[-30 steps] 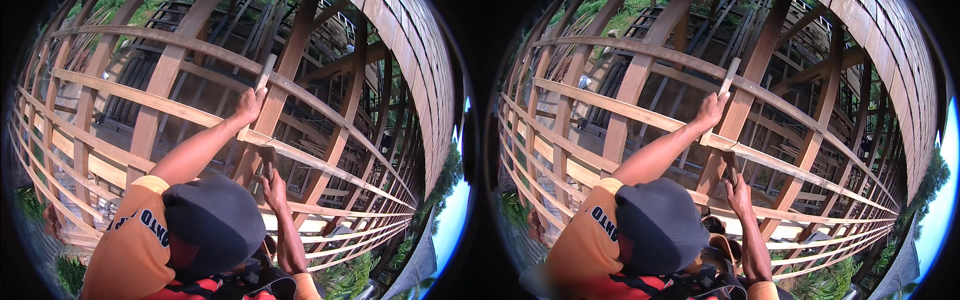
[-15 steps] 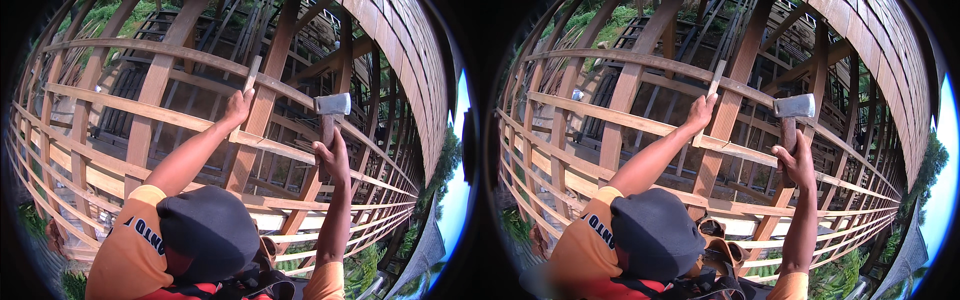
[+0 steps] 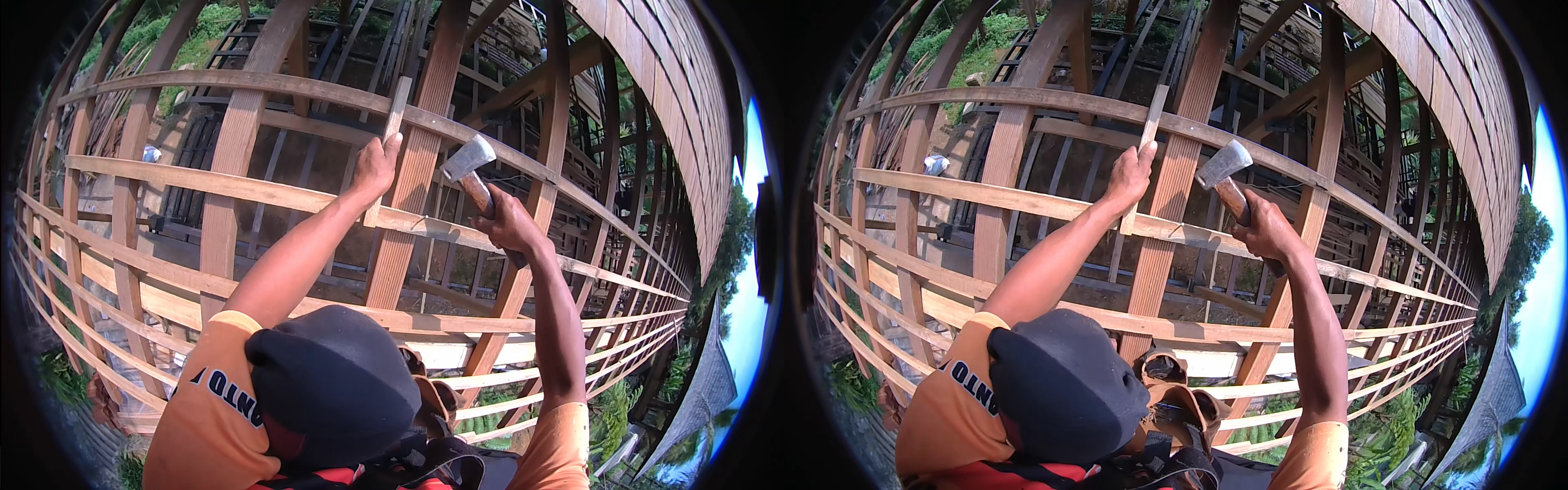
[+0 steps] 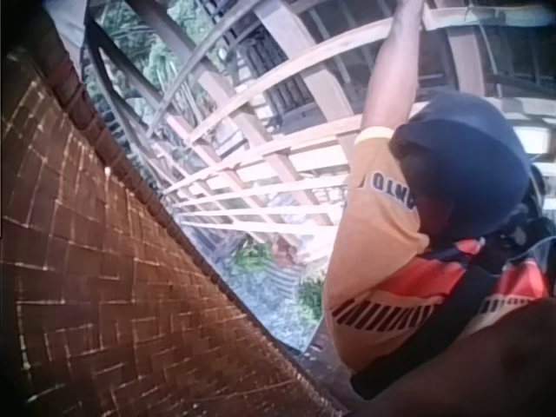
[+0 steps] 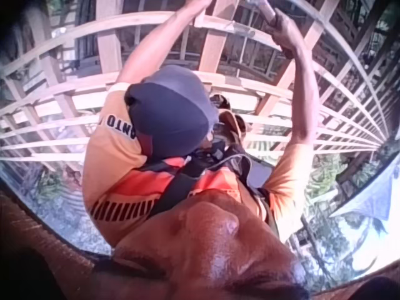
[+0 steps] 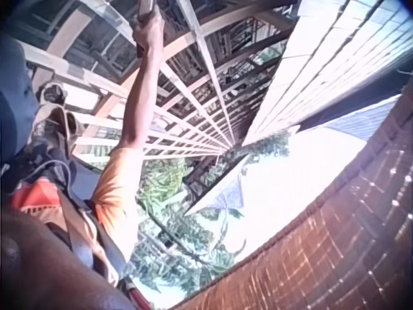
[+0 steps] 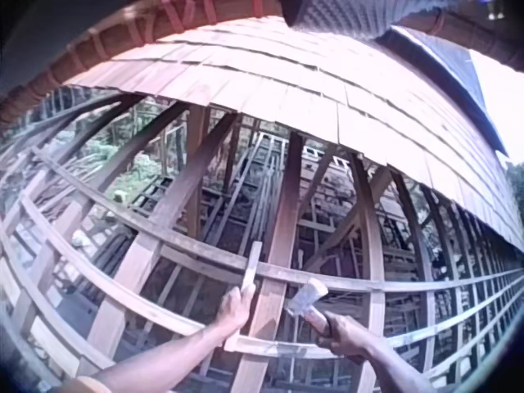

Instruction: The person uses a hammer to secure wooden slats onto a roof framework, marking positions with a pencil and tapping the slats into alignment.

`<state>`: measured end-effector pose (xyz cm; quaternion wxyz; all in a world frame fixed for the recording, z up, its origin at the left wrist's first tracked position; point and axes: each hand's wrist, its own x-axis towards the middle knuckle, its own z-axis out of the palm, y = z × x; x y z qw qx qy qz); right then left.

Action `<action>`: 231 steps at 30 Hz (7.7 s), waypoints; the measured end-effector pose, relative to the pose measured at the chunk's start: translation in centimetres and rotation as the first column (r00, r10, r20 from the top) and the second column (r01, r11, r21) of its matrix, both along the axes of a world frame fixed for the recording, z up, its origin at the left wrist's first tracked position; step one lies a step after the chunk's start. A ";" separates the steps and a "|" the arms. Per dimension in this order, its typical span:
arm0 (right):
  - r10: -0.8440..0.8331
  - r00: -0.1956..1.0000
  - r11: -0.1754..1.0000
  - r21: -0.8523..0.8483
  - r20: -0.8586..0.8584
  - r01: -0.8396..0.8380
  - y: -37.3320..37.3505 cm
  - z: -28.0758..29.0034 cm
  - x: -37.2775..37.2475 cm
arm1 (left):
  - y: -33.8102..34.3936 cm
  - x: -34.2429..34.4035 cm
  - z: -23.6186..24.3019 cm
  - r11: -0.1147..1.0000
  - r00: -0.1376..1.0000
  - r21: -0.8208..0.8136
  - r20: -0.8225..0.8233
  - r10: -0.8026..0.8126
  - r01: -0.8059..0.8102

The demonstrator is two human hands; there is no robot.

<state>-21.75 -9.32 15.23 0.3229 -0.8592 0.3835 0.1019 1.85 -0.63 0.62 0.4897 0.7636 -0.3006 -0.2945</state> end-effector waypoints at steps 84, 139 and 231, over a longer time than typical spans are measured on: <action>-0.501 0.818 0.865 0.185 0.283 0.466 17.8 -7.2 -3.3 | -0.4 0.5 -2.1 0.999 1.000 -0.032 0.018 0.020 -0.020; -0.337 0.646 0.890 0.008 0.685 0.456 18.0 -8.0 -4.4 | 0.1 -0.3 0.6 0.995 0.888 -0.100 -0.456 -0.064 0.020; -0.675 0.639 0.736 0.382 0.368 0.558 18.0 -8.6 -3.6 | 0.4 0.1 -0.2 0.999 0.998 -0.035 0.053 0.023 -0.021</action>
